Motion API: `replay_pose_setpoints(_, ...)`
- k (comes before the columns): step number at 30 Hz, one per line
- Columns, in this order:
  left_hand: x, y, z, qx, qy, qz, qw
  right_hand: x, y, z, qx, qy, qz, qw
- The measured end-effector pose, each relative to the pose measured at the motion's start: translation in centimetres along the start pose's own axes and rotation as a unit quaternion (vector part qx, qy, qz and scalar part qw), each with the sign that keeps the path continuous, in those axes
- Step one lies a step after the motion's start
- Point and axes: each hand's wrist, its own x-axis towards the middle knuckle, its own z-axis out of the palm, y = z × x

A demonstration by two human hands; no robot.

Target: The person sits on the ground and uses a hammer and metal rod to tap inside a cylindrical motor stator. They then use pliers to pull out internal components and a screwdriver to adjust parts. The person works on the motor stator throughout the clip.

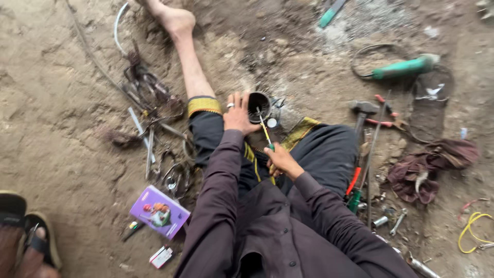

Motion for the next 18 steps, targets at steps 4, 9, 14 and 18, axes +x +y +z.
replay_pose_setpoints(4, 0.2, 0.6, -1.4, 0.009, -0.06, -0.022, 0.998, 1.4, 2.3, 3.5, 0.224, -0.019, -0.088, 0.97)
replay_pose_setpoints(9, -0.6, -0.2, -3.3, 0.055, -0.067, -0.006, 0.996, 4.2, 3.3, 3.8, 0.355, -0.112, -0.231, 0.899)
replay_pose_setpoints(14, -2.0, -2.0, -3.9, 0.063, -0.044, 0.004, 0.997, 7.1, -3.8, -2.9, 0.07, 0.149, -0.225, 0.96)
replay_pose_setpoints(18, -2.4, -0.9, -3.6, 0.058, -0.034, -0.02, 0.998, 8.7, -6.3, -4.6, -0.078, 0.248, -0.262, 0.929)
